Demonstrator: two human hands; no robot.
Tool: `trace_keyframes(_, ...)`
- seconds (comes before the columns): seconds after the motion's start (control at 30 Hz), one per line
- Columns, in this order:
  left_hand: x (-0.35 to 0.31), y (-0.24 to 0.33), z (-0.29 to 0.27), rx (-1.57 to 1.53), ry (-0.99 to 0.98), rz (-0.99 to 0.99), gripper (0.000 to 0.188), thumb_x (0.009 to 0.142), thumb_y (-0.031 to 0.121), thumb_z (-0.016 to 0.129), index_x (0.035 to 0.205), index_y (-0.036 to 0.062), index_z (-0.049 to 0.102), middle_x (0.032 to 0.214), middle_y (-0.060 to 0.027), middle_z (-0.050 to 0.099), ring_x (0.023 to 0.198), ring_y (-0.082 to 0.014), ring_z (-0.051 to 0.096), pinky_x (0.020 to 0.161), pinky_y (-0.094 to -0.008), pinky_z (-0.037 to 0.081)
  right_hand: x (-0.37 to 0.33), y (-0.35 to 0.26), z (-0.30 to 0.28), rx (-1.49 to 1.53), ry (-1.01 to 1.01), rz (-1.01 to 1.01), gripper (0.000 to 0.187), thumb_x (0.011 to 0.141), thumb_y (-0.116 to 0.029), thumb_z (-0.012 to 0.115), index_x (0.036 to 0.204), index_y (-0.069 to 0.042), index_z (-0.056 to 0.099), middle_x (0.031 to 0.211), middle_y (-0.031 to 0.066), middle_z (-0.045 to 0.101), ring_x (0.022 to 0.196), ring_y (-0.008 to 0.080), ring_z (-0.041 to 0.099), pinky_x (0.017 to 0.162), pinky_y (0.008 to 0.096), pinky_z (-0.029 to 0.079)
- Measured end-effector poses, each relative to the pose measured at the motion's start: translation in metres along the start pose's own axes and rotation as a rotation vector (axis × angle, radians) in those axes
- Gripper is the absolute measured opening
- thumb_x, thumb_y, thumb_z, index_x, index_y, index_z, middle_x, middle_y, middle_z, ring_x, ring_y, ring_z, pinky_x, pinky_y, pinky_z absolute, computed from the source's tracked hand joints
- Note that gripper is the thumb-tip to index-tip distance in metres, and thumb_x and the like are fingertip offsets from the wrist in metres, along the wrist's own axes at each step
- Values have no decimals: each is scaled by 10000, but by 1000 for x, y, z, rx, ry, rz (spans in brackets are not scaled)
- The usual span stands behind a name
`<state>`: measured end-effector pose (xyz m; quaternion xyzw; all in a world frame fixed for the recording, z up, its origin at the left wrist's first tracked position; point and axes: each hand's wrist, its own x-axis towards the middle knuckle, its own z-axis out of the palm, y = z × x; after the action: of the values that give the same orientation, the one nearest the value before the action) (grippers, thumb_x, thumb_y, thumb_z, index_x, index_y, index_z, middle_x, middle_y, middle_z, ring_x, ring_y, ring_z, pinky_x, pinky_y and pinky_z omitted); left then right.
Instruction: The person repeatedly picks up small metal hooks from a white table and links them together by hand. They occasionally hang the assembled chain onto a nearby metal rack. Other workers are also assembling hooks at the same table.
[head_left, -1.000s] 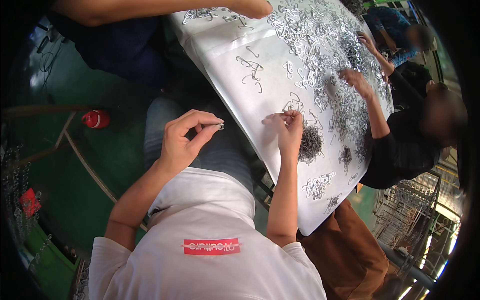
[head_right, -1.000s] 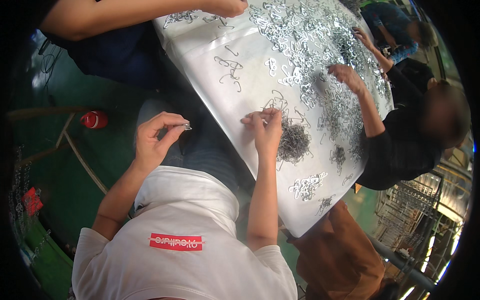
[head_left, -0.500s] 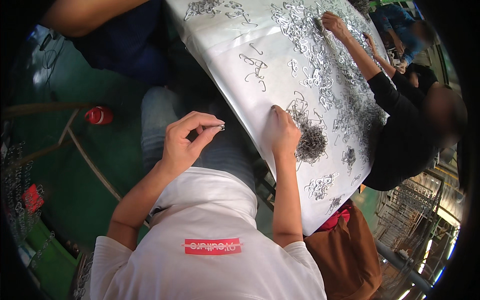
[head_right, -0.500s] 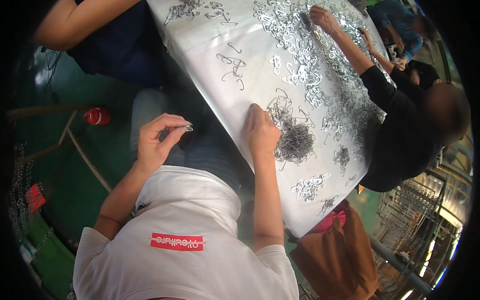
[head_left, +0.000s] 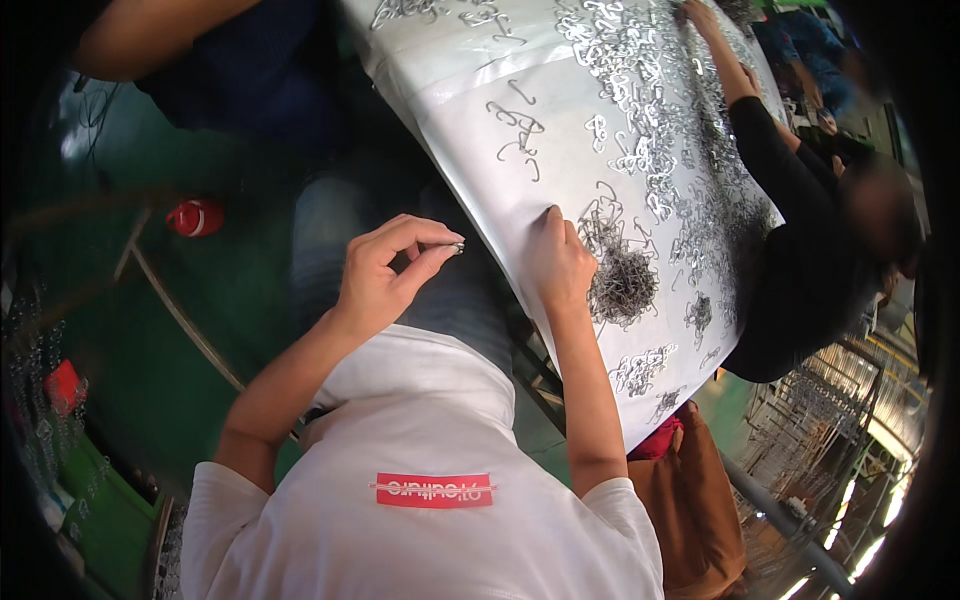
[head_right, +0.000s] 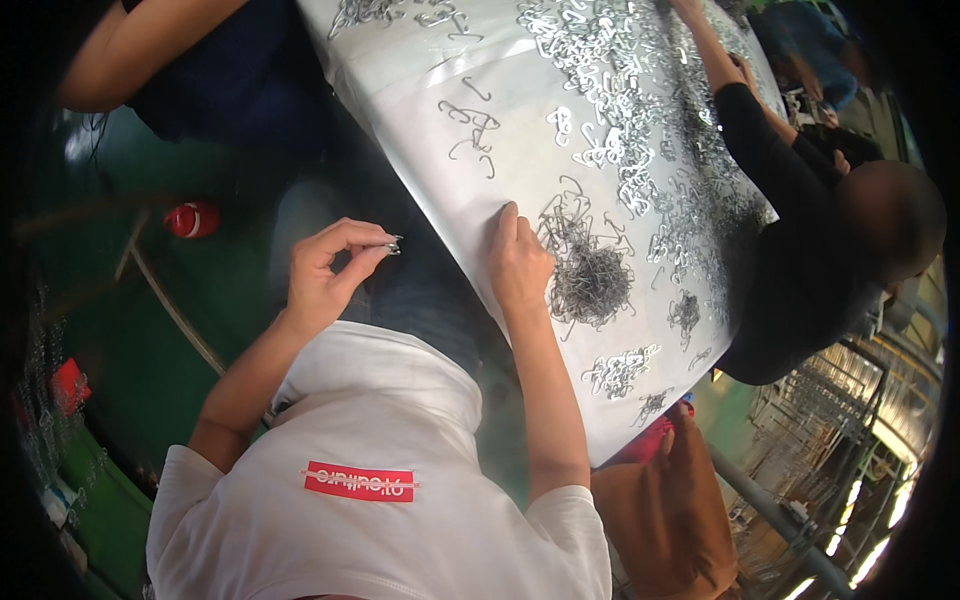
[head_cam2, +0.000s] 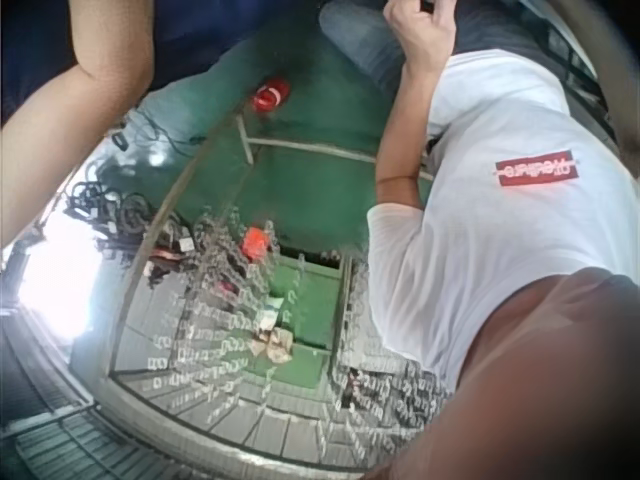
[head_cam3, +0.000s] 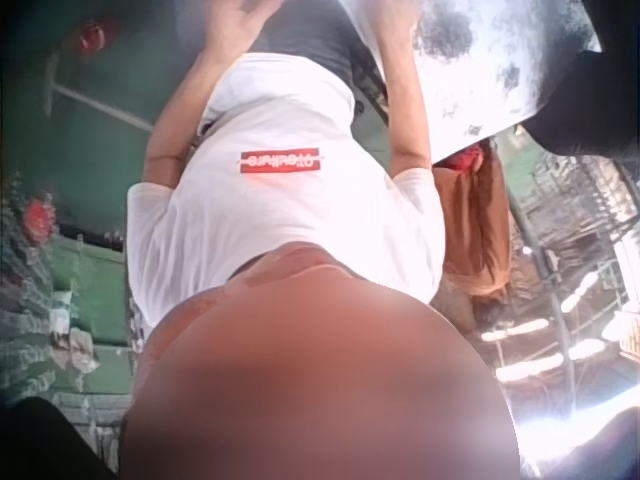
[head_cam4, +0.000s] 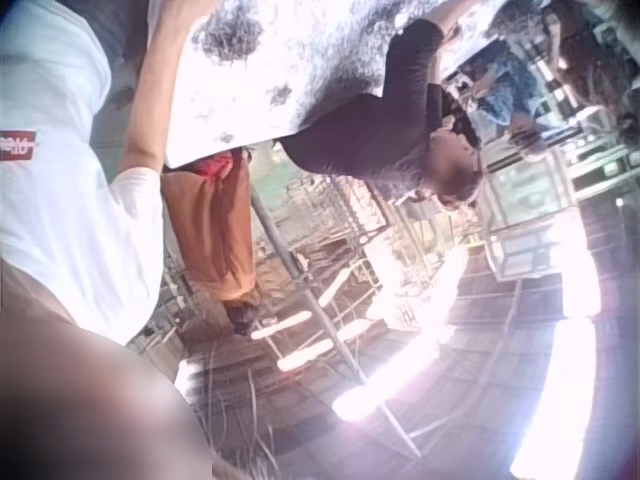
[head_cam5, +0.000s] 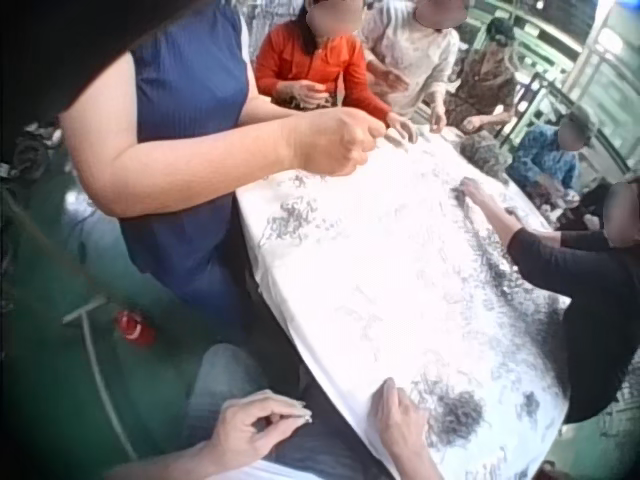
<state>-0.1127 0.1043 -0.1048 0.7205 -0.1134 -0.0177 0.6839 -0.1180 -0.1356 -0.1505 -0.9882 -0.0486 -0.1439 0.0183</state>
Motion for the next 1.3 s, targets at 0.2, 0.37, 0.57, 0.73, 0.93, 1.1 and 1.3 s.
trace_keyframes(0.2,2,4,8,45,13,48,124,795,-11,674,905,46,687,853,-45,681,615,-83,543,528,-212,426,5,-17,-35,66,-127,278,107,889,-87,548,981,-42,577,816,126,665,570,245,639,497,359,490)
trace_keyframes(0.37,-2,8,12,31,43,97,152,801,-15,670,941,39,689,856,-43,679,661,-103,563,559,-222,440,-1,-55,-80,1134,-104,630,108,875,-63,585,940,18,617,881,107,694,830,166,657,779,307,496)
trace_keyframes(0.57,-7,15,18,-14,48,62,184,810,-18,660,984,39,673,851,-53,676,712,-115,607,573,-225,452,0,-81,-97,1694,-163,725,66,864,-72,655,864,-6,654,1112,122,631,1038,179,584,922,298,452)
trace_keyframes(0.73,-9,16,21,19,63,133,233,804,-28,663,1023,49,655,856,-48,680,738,-119,626,581,-223,462,-1,-83,-95,1752,-140,711,41,852,-61,662,852,-21,667,1143,100,600,1066,176,560,916,313,454)
trace_keyframes(0.93,-8,16,22,60,70,176,232,799,-34,665,1017,46,649,858,-42,689,751,-120,627,583,-224,469,-4,-87,-87,1708,-52,657,39,846,-40,662,874,-13,668,1130,78,563,1044,170,559,887,301,468)
trace_keyframes(1.1,-8,13,24,92,60,164,237,791,-37,668,1013,43,648,862,-44,688,753,-131,624,591,-235,478,-2,-86,-86,1709,-16,646,34,841,-27,664,872,-11,666,1108,78,546,1020,157,558,861,290,476)
trace_keyframes(1.3,5,9,20,108,67,236,256,762,-18,686,1008,47,663,921,-80,661,849,-185,608,654,-270,498,-4,-84,-87,1607,72,540,53,812,-2,685,860,-8,665,1079,82,542,980,149,556,804,267,485)
